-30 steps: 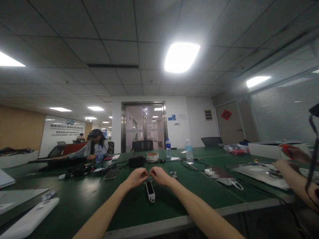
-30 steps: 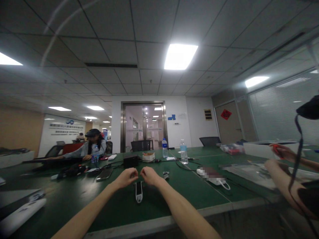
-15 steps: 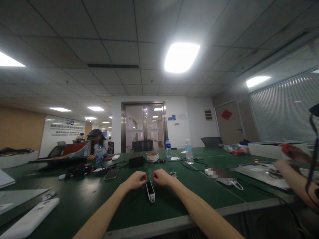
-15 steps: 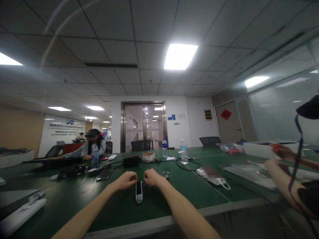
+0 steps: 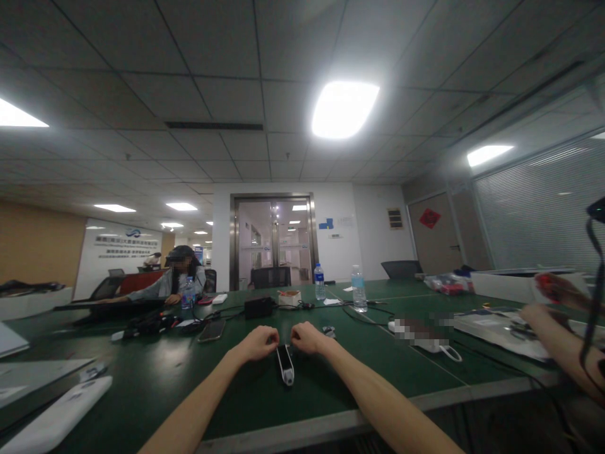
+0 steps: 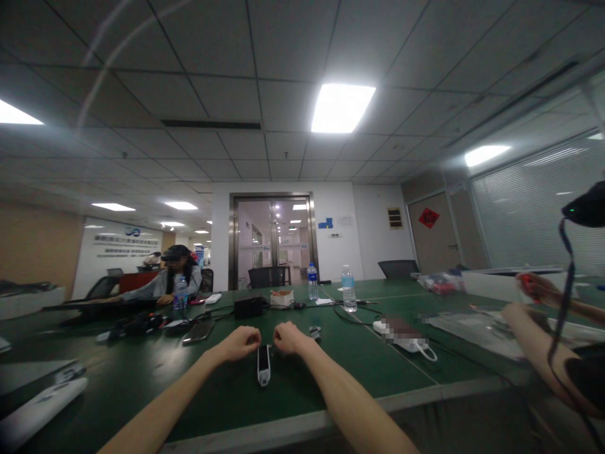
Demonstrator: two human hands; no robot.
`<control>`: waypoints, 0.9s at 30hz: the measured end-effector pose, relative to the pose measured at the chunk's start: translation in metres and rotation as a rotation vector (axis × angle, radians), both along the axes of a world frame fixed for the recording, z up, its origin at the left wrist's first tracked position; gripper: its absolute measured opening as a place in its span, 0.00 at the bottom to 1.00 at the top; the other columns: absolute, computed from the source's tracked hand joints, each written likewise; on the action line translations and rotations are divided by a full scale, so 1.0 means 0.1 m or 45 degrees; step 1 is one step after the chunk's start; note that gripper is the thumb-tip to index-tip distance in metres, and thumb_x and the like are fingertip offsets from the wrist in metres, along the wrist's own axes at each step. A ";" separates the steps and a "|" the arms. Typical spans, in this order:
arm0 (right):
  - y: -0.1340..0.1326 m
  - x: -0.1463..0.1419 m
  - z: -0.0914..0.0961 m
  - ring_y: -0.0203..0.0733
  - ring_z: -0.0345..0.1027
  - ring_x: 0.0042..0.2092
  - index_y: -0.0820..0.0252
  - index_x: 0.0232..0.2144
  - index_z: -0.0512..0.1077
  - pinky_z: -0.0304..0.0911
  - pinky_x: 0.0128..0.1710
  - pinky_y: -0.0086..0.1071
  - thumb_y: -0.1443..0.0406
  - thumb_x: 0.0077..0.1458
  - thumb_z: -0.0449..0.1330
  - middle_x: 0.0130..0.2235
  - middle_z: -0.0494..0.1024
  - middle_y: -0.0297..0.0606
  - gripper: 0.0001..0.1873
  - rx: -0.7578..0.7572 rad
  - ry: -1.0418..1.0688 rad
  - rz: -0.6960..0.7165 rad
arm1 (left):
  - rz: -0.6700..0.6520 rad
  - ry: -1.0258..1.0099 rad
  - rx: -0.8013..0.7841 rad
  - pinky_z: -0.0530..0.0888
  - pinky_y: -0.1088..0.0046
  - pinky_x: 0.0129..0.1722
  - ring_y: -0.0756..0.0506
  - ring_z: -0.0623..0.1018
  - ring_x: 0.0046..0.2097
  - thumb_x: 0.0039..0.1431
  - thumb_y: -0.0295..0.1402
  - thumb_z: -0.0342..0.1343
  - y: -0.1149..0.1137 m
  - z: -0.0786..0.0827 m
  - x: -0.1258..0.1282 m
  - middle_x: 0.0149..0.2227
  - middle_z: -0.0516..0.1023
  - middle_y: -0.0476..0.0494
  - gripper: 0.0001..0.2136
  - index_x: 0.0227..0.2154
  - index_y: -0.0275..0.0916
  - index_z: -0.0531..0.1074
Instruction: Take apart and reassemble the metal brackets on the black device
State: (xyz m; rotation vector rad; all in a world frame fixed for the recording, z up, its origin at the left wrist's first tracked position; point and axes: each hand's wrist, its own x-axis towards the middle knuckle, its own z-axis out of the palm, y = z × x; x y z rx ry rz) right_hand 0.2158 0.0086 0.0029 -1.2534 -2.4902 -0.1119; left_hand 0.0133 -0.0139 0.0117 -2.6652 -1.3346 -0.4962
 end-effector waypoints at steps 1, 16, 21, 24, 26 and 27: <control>0.00 0.00 0.00 0.40 0.74 0.39 0.60 0.37 0.78 0.60 0.35 0.25 0.68 0.52 0.54 0.39 0.81 0.41 0.15 0.004 0.000 0.005 | -0.002 -0.002 -0.001 0.66 0.78 0.35 0.49 0.73 0.34 0.54 0.28 0.50 0.00 0.00 0.00 0.33 0.77 0.48 0.08 0.32 0.36 0.75; -0.01 0.00 0.00 0.39 0.74 0.38 0.59 0.37 0.79 0.61 0.35 0.25 0.67 0.52 0.54 0.39 0.81 0.40 0.15 0.017 0.001 0.046 | 0.003 0.004 -0.014 0.67 0.78 0.35 0.49 0.73 0.34 0.54 0.29 0.50 -0.03 0.01 0.02 0.33 0.77 0.47 0.08 0.32 0.37 0.74; -0.01 0.00 0.00 0.40 0.74 0.39 0.60 0.37 0.78 0.61 0.35 0.25 0.67 0.51 0.54 0.39 0.81 0.41 0.15 0.009 0.000 0.050 | 0.015 0.008 -0.028 0.67 0.77 0.35 0.48 0.73 0.35 0.54 0.30 0.50 -0.05 0.03 0.02 0.33 0.78 0.47 0.08 0.32 0.37 0.74; 0.00 0.01 -0.01 0.40 0.74 0.39 0.60 0.37 0.78 0.61 0.35 0.26 0.67 0.51 0.53 0.39 0.81 0.41 0.15 0.004 -0.002 0.055 | 0.016 0.007 -0.033 0.68 0.77 0.36 0.48 0.74 0.35 0.54 0.30 0.50 -0.04 0.02 0.02 0.34 0.78 0.47 0.09 0.32 0.37 0.74; 0.02 0.01 -0.01 0.41 0.74 0.39 0.60 0.37 0.78 0.61 0.36 0.26 0.68 0.51 0.53 0.39 0.81 0.41 0.15 0.000 -0.002 0.050 | 0.012 0.004 -0.035 0.68 0.76 0.37 0.48 0.74 0.36 0.53 0.29 0.49 -0.02 0.01 0.00 0.34 0.78 0.47 0.09 0.32 0.37 0.75; 0.03 0.01 -0.02 0.41 0.74 0.40 0.60 0.37 0.78 0.61 0.36 0.26 0.68 0.51 0.53 0.39 0.81 0.41 0.15 -0.003 -0.003 0.045 | 0.010 0.001 -0.037 0.68 0.76 0.37 0.48 0.74 0.36 0.52 0.28 0.49 0.00 0.01 -0.01 0.34 0.78 0.47 0.09 0.32 0.37 0.75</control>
